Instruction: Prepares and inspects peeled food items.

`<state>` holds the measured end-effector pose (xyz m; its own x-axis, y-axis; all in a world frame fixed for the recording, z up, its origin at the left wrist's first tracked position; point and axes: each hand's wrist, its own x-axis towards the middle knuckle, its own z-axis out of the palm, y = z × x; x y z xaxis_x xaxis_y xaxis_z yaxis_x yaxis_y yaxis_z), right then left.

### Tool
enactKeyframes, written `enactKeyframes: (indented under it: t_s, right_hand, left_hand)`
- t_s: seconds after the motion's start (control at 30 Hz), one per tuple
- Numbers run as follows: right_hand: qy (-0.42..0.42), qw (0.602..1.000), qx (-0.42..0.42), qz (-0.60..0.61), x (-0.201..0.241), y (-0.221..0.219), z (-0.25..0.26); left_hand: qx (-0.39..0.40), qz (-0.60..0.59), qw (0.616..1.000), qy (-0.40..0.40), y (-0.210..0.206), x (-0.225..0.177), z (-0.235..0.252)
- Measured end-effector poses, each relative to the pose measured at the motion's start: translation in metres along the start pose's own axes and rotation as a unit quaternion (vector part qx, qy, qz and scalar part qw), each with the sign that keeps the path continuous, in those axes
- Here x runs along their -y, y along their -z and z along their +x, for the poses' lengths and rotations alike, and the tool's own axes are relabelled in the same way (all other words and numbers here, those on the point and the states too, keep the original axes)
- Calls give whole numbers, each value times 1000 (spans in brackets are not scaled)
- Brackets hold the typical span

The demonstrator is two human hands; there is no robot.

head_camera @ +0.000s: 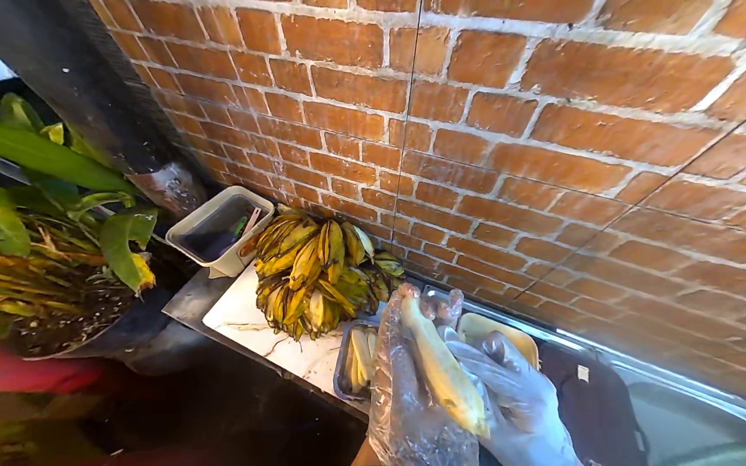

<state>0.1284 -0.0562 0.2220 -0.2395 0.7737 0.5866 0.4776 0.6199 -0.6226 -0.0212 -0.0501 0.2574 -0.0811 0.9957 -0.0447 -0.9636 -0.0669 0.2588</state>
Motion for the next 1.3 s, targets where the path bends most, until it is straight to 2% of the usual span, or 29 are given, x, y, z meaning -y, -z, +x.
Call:
enactKeyframes:
  t_s: [0.1, 0.27, 0.33, 0.43, 0.5, 0.57, 0.63, 0.7, 0.8, 0.87, 0.93, 0.97, 1.07, 1.13, 1.2, 1.3]
  right_hand:
    - [-16, 1000, 0, 10, -1, -9, 1]
    - [-46, 999, -3, 4, -1, -28, 2]
    - [-55, 998, -1, -9, -4, -39, 1]
    - [-105, 994, 31, -30, -7, -54, -1]
    - [-135, 988, 47, -53, -9, -66, -2]
    - [-125, 984, 62, -107, -17, -81, -5]
    - [-121, 973, 101, -169, -27, -97, -10]
    - [-138, 958, 144, -206, -39, -115, -17]
    - [-236, 911, 242, -237, -58, -143, -32]
    - [-326, 882, 302, -159, -75, -162, -43]
    - [-412, 862, 292, 36, -91, -181, -61]
    - [-445, 844, 277, 116, -95, -192, -67]
    - [-505, 797, 285, 171, -102, -218, -65]
    - [-503, 806, 291, 114, -108, -229, -60]
    - [-470, 817, 332, -38, -114, -236, -54]
    - [-434, 806, 366, -168, -113, -231, -49]
  left_hand:
    - [14, -18, 1000, 6, 7, -1, -1]
    - [-14, -18, 1000, -11, 24, 1, 0]
    - [-53, -1, 999, -11, 35, 0, 2]
    - [-81, 76, 993, -25, 55, -3, 2]
    - [-69, 61, 995, -28, 69, -3, 5]
    - [-60, 31, 997, -23, 88, -5, 9]
    - [-57, 50, 997, -21, 112, -7, 11]
    - [-76, 123, 990, -6, 145, -9, 7]
    - [-160, 160, 973, 41, 196, -13, 7]
    - [-205, 176, 960, 70, 226, -15, 9]
    - [-231, 226, 942, 88, 255, -15, 13]
    - [-245, 286, 921, 98, 266, -15, 17]
    - [-262, 466, 835, 129, 288, -22, 32]
    - [-268, 491, 820, 121, 298, -29, 38]
    - [-282, 481, 826, 88, 302, -38, 39]
    - [-302, 375, 876, 6, 279, -56, 38]
